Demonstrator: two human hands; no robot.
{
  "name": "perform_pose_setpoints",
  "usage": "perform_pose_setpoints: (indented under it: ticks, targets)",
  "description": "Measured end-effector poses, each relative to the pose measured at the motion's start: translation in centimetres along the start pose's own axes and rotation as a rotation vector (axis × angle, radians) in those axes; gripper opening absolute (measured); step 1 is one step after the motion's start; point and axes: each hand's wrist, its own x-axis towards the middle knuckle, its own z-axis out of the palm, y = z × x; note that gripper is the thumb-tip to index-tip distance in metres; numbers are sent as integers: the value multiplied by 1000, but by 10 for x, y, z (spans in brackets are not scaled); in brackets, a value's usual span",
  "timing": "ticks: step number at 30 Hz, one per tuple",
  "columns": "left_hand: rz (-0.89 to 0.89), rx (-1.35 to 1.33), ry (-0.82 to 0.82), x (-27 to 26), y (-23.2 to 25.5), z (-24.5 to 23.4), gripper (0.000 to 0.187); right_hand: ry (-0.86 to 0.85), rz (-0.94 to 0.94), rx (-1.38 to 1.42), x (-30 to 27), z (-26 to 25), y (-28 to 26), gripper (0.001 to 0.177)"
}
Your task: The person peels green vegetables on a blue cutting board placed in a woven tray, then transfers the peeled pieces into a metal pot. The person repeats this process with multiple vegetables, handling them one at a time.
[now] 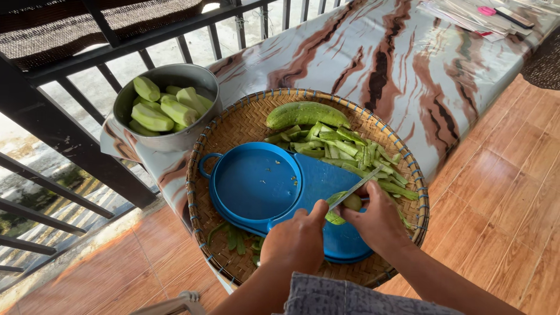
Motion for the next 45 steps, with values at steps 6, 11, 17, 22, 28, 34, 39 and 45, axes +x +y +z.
perform_pose_setpoints:
  ticks: [6,11,17,22,28,34,39,45]
  targets:
    - [23,30,-6,21,14,-5,40,4,-1,-43,3,1,4,56]
    - [-13,56,-60,11,1,-8,40,-7,22,-45,1,3,3,54]
    - [-16,64,-47,17,-14,0,31,30,-29,-59,-1,4,-1,52]
    - [-59,26,-74,49,-19,6,40,42,-62,-32,-3,1,1,50]
    - [-92,-188,-48,31,-36,10,21,4,-45,6,-2,1,2,50]
    - [-104,-375,21,11,-16,2,21,-58,1,36,4,-4,6,52]
    - [-205,-334,-119,-5,-3,-7,25,-19,-80,-19,4,-2,10,52]
    - [-119,-209,-67,10,2,-6,25,-20,-103,37,2,1,13,48]
